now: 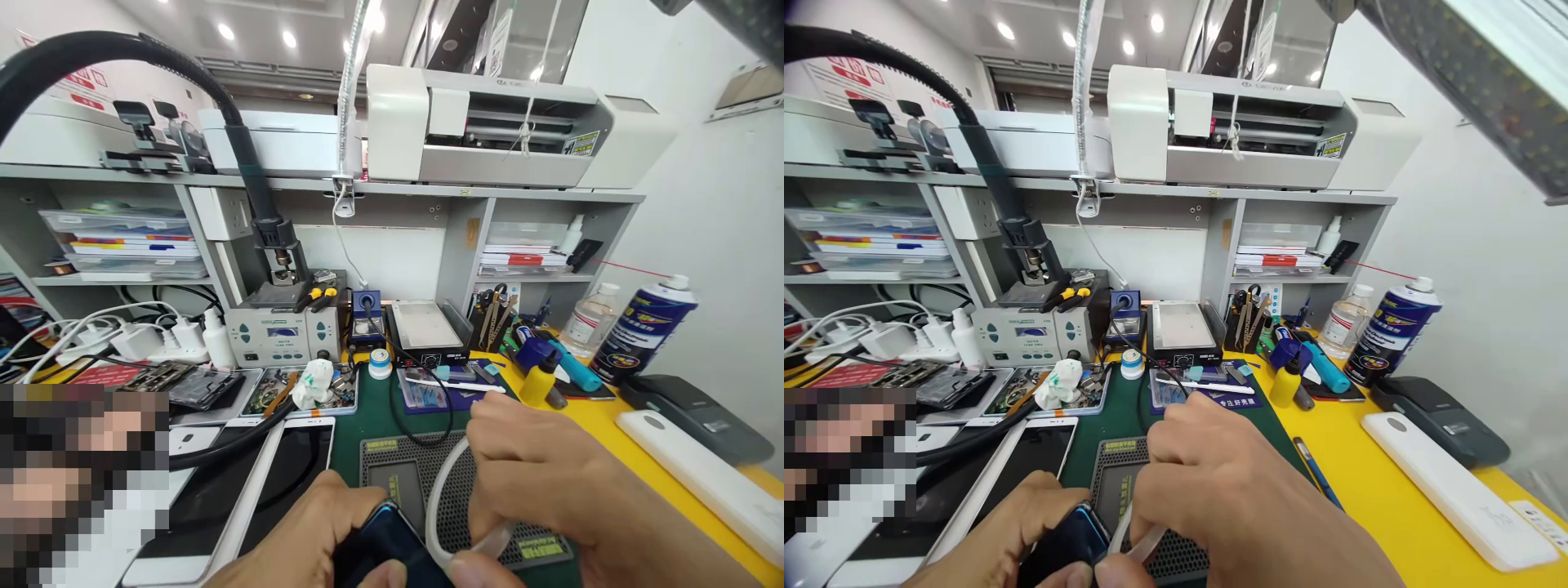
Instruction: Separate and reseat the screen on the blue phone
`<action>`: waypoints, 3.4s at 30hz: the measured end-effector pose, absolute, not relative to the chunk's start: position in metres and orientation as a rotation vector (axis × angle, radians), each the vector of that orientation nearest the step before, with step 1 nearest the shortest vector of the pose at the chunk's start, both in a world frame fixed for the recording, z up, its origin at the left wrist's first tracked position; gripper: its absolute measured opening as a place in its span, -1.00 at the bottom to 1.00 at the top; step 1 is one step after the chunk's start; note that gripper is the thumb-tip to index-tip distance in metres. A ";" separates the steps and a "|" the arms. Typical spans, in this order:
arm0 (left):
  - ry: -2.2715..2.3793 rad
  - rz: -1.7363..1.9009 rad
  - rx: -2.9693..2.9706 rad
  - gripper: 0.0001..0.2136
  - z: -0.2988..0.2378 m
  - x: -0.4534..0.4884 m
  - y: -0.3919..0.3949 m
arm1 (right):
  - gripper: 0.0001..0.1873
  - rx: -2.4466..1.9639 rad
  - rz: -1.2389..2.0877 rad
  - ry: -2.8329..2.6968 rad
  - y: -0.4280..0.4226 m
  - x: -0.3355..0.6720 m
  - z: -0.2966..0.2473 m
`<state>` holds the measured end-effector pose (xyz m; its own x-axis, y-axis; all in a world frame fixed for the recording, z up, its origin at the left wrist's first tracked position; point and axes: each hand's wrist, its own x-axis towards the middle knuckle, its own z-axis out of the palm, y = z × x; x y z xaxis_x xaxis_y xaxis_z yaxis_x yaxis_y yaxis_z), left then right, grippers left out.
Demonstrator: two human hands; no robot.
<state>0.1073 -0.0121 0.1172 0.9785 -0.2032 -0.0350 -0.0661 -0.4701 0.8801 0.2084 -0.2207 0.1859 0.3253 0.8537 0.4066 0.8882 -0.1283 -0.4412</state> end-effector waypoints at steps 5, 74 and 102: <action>-0.274 -0.150 2.217 -0.61 0.116 0.109 -0.005 | -0.80 -2.039 -0.127 -1.487 -0.223 0.210 0.183; 0.064 -0.202 1.584 -0.87 0.106 0.120 -0.015 | -0.83 -2.039 -0.354 -1.747 -0.188 0.206 0.168; -0.038 -0.238 1.518 -0.93 0.114 0.117 -0.018 | -0.79 -2.150 -0.174 -1.631 -0.196 0.212 0.179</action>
<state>0.1173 -0.0178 0.1144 0.9763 -0.1783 -0.1229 0.1309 0.0341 0.9908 0.2124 -0.1963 0.1788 0.2986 0.8865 0.3534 0.9412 -0.2123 -0.2628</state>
